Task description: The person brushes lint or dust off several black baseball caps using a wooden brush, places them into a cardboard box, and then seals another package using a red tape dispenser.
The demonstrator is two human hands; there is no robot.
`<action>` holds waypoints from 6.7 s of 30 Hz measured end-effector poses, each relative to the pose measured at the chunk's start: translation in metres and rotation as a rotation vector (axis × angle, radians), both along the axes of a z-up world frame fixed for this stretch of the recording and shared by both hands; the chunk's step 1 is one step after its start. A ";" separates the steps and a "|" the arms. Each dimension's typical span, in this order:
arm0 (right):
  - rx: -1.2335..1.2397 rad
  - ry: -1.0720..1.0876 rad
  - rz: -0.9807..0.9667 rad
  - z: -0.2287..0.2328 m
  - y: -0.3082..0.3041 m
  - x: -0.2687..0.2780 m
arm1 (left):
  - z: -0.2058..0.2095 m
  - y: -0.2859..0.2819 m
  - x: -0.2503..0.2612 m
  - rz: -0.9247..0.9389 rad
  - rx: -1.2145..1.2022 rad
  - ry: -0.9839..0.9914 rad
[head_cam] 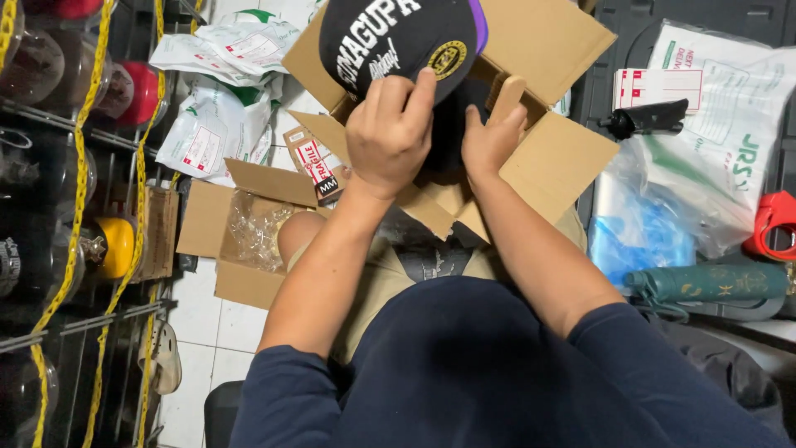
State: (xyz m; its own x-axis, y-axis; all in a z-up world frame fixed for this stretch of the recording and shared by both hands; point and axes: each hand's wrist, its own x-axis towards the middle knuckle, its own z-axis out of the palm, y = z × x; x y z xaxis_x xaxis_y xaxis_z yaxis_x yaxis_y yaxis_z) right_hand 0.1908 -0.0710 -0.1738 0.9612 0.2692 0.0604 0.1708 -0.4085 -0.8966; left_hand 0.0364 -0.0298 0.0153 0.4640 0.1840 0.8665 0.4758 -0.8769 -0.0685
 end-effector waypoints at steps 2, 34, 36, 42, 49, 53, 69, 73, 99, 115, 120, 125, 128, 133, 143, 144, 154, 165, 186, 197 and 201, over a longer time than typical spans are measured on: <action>0.193 0.158 -0.016 0.027 0.001 0.000 | -0.006 -0.003 0.007 0.021 -0.023 0.016; 0.450 0.854 0.268 0.124 -0.057 -0.003 | -0.057 -0.017 0.041 -0.153 -0.695 0.029; 0.433 0.790 0.205 0.109 -0.054 0.002 | -0.054 -0.003 0.039 -0.115 -0.654 -0.064; 0.194 0.512 0.174 0.082 -0.057 0.012 | -0.042 0.005 0.028 -0.048 -0.544 -0.051; -0.229 0.109 0.586 0.075 -0.048 0.044 | -0.050 -0.030 0.052 0.002 -0.321 0.062; 0.270 0.469 0.344 0.084 -0.042 0.030 | -0.069 -0.039 0.068 0.109 -0.123 0.130; -0.421 -0.056 0.509 0.040 -0.052 0.058 | -0.072 0.088 0.044 0.252 -1.083 0.531; -0.280 -0.002 0.446 0.057 -0.063 0.072 | -0.155 0.154 0.041 0.274 -1.272 0.535; -0.760 -0.260 0.726 0.050 -0.060 0.044 | -0.152 0.114 0.018 0.430 -1.421 0.469; -0.828 0.027 0.831 0.060 -0.045 0.064 | -0.124 0.075 0.009 -0.212 -0.679 0.584; -0.381 0.503 0.738 0.079 -0.057 0.054 | -0.078 0.052 0.037 -0.031 -0.907 1.222; -0.308 0.547 0.736 0.080 -0.071 0.035 | -0.053 0.045 0.052 0.103 -1.108 1.341; -0.282 0.582 0.702 0.087 -0.074 0.028 | -0.046 0.042 0.059 0.155 -1.251 1.360; -0.215 0.642 0.673 0.079 -0.072 0.025 | -0.046 0.054 0.079 0.211 -1.305 1.407; -0.031 0.802 0.723 0.063 -0.079 0.006 | -0.051 0.033 0.080 0.347 -1.314 1.270; 0.027 0.872 0.730 0.063 -0.081 0.006 | -0.055 0.030 0.079 0.377 -1.243 1.275; 0.435 0.923 0.594 0.032 -0.083 0.036 | -0.075 0.045 0.070 0.241 -1.139 1.220; 0.366 0.840 0.630 0.023 -0.092 0.031 | -0.084 0.044 0.072 0.252 -1.132 1.242; 0.191 0.865 0.615 0.048 -0.096 0.028 | -0.050 0.033 0.074 0.319 -1.235 1.308; 0.155 0.840 0.637 0.055 -0.096 0.027 | -0.053 0.033 0.073 0.316 -1.215 1.305; 0.243 0.925 0.583 0.050 -0.096 0.031 | -0.055 0.032 0.071 0.289 -1.161 1.254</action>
State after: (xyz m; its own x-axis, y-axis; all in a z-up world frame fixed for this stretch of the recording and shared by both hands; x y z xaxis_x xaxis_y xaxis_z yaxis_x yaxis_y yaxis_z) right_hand 0.2217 -0.1671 -0.1235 0.3945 0.7710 -0.4999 -0.4947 -0.2802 -0.8226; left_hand 0.1070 0.0026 -0.0398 0.5394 0.5914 -0.5994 0.7689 -0.6362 0.0642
